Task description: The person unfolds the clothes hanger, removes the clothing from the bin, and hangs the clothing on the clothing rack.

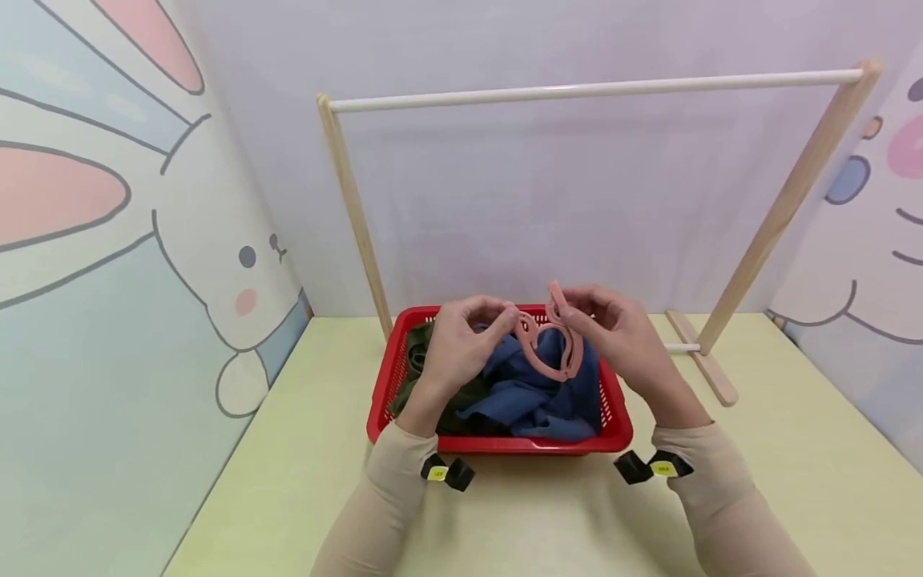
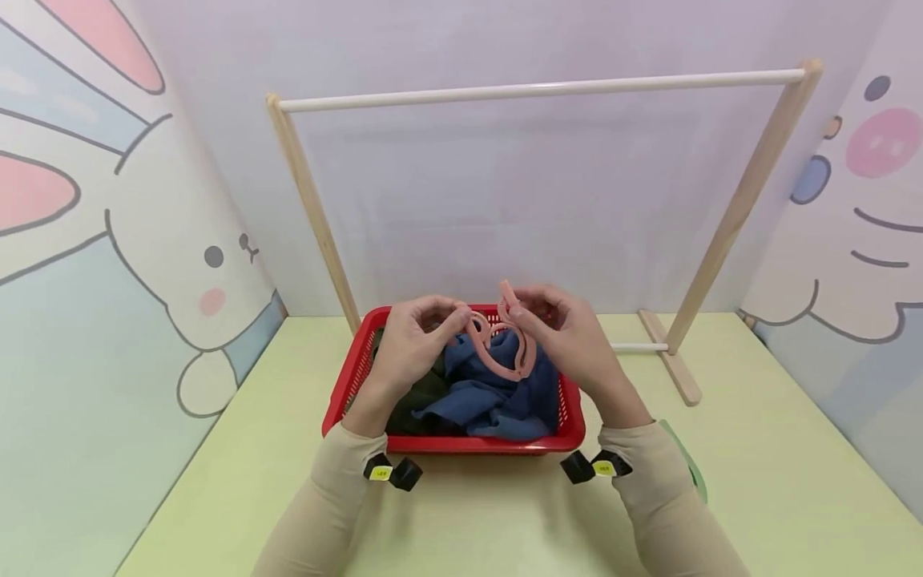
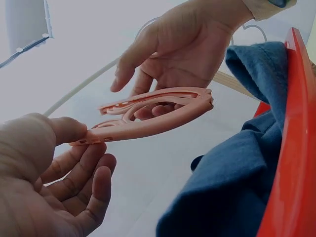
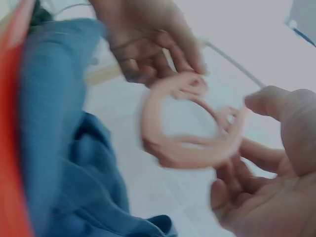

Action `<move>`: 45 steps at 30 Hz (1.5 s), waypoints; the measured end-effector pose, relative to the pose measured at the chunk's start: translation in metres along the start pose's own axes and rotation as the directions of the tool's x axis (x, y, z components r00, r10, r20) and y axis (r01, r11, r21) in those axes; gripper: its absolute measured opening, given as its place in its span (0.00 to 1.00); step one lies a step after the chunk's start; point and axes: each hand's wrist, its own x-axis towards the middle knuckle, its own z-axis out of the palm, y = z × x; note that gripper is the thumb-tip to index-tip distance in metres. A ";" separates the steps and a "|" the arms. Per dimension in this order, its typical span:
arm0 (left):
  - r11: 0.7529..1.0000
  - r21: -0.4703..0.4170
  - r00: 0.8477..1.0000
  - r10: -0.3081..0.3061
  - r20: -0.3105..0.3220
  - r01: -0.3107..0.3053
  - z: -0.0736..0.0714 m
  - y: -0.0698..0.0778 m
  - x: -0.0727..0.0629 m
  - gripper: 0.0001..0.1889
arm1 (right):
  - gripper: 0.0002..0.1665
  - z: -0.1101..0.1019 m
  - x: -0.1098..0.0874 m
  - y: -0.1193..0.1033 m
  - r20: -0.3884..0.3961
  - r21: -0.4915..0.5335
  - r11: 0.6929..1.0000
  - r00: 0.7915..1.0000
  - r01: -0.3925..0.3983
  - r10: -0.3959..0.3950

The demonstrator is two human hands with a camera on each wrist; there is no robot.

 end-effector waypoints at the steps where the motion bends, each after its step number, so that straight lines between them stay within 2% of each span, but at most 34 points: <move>1: 1.000 0.009 1.000 0.005 0.008 -0.005 0.000 0.000 0.001 0.11 | 0.20 -0.004 -0.001 0.000 0.017 0.023 1.000 1.000 -0.021 0.021; 6: 0.999 0.033 0.998 0.032 0.047 -0.034 0.002 0.000 0.002 0.10 | 0.17 -0.013 -0.003 0.000 0.074 0.056 0.997 0.996 -0.054 0.050; 10: 0.998 0.041 0.996 0.050 0.077 -0.053 0.001 0.000 0.002 0.10 | 0.13 -0.015 -0.005 -0.002 0.080 0.050 0.998 0.996 -0.038 0.033; 14: 0.997 0.051 0.995 0.061 0.081 -0.065 0.000 -0.001 0.002 0.09 | 0.10 -0.015 -0.006 -0.005 0.077 0.041 0.999 0.997 -0.024 0.021; 21: 0.997 0.025 0.997 0.066 0.044 -0.067 -0.011 -0.002 0.003 0.09 | 0.11 -0.023 -0.008 -0.009 0.058 0.028 0.999 0.998 -0.038 0.036; 28: 0.999 -0.008 0.999 0.047 0.018 -0.047 -0.020 -0.002 0.004 0.11 | 0.13 -0.032 -0.010 -0.009 0.013 -0.044 0.997 0.998 -0.060 0.061; 35: 0.999 -0.019 0.999 0.040 -0.005 -0.041 -0.025 0.000 0.005 0.11 | 0.14 -0.038 -0.011 -0.008 0.015 0.005 0.998 0.998 -0.056 0.056; 45: 0.998 -0.054 0.997 0.034 -0.070 -0.038 -0.028 0.003 0.008 0.11 | 0.13 -0.043 -0.012 -0.008 -0.031 -0.018 0.999 0.999 -0.029 0.028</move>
